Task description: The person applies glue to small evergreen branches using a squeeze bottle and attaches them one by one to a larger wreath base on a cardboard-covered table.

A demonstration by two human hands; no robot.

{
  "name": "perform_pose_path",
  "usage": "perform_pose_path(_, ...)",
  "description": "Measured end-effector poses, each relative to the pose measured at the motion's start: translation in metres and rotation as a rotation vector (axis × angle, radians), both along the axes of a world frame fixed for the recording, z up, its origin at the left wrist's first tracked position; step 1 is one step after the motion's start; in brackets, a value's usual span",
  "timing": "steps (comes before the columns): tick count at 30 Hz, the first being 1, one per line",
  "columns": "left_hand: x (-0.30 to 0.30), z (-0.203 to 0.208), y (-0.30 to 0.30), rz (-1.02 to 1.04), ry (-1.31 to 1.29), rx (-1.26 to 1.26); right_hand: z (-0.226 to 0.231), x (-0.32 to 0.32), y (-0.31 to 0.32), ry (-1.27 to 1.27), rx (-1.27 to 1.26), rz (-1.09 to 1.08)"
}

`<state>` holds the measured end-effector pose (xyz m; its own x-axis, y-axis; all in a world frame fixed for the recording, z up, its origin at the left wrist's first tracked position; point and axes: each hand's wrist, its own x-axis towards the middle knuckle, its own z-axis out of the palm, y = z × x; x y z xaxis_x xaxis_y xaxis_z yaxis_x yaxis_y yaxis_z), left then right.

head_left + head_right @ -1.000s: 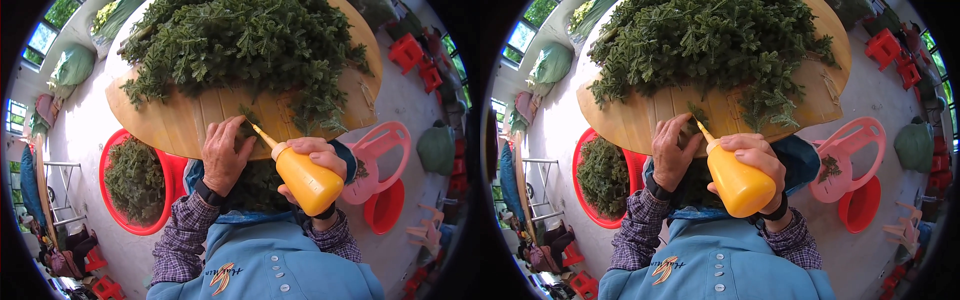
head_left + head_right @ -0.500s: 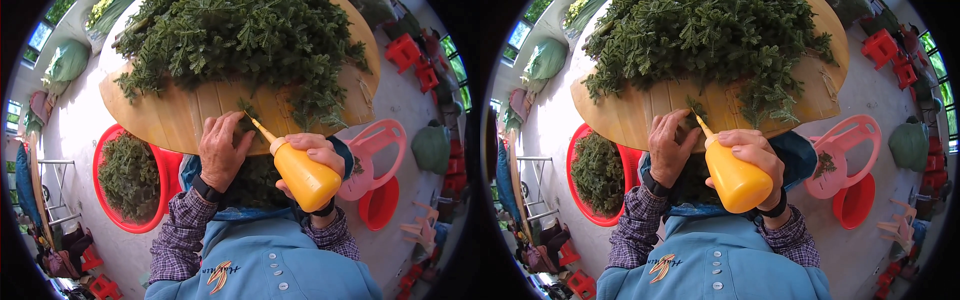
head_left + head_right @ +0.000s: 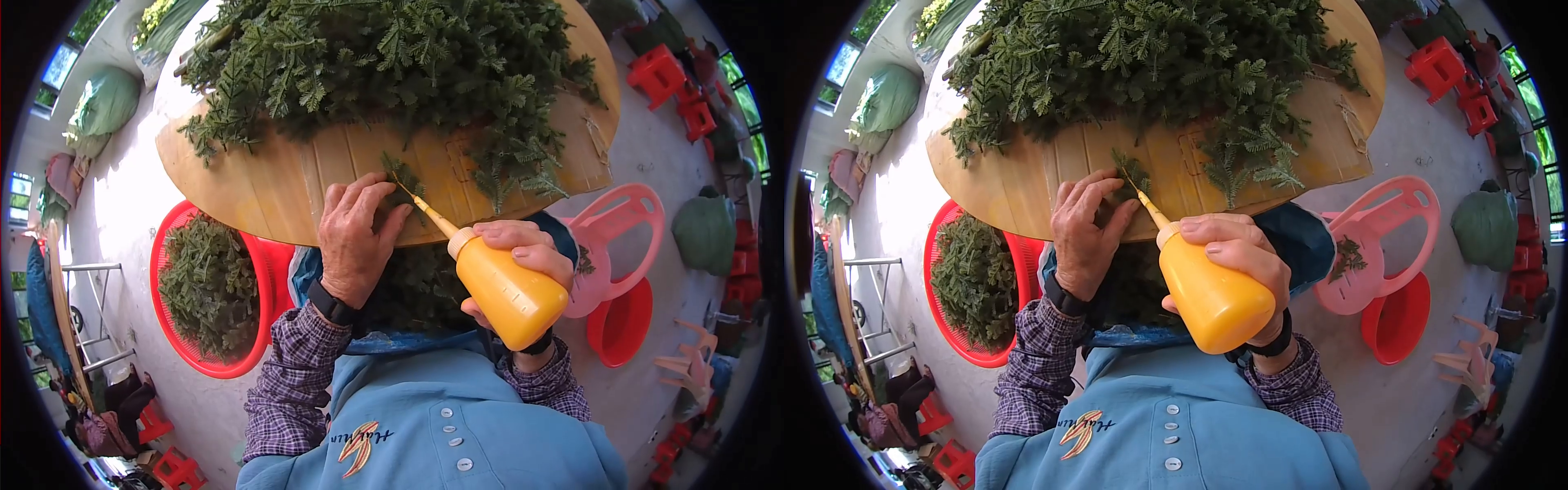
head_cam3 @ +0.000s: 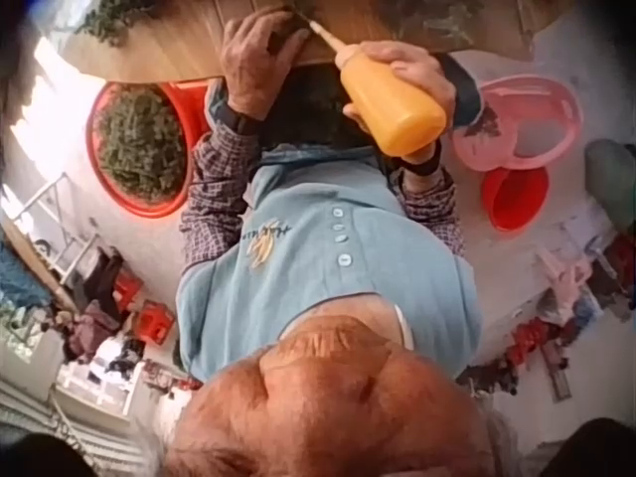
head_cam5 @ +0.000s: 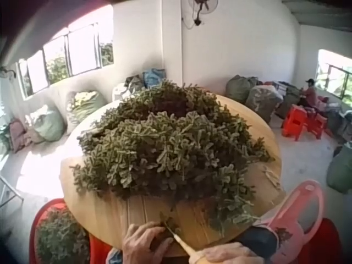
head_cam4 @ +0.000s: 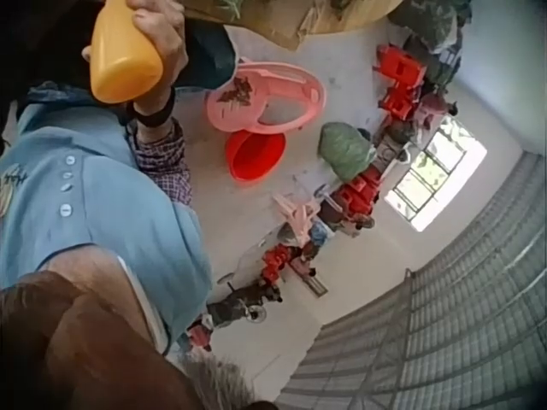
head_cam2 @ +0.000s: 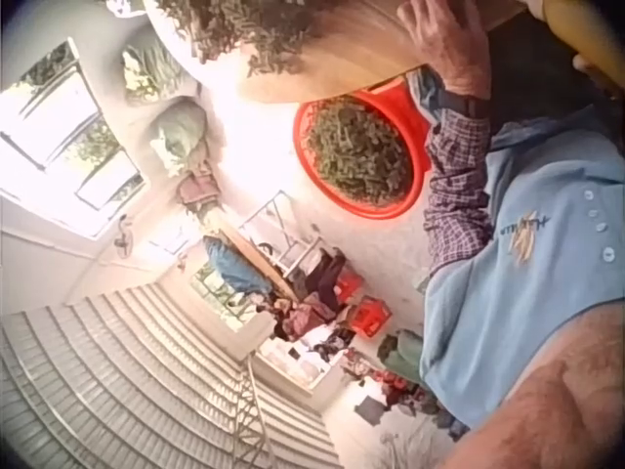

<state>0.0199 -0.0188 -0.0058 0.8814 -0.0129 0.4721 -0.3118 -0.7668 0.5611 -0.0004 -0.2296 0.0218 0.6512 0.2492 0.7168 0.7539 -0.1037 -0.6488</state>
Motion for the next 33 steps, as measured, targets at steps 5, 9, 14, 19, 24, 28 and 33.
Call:
perform_pose_path(5,-0.002,0.003,0.002,-0.01,-0.003,0.003,0.003,-0.007,-0.005,0.01,0.053,0.002)
perform_pose_path(9,-0.001,0.001,0.002,-0.014,-0.012,0.018,0.002,-0.011,-0.009,0.022,0.08,0.004)
perform_pose_path(14,-0.001,0.0,0.003,-0.016,-0.023,0.012,0.004,-0.016,-0.017,0.033,0.024,0.007)
perform_pose_path(19,0.0,-0.001,0.002,-0.02,-0.022,0.015,0.0,-0.02,-0.02,0.044,0.052,0.009)
perform_pose_path(24,-0.001,0.0,0.003,-0.019,-0.027,0.011,0.003,-0.027,-0.026,0.067,0.048,0.005)
perform_pose_path(28,-0.001,-0.001,0.001,-0.023,-0.018,-0.004,0.003,-0.031,-0.029,0.081,0.069,-0.001)
perform_pose_path(33,0.0,0.002,0.004,-0.016,-0.022,0.0,0.007,-0.035,-0.033,0.096,0.089,-0.004)
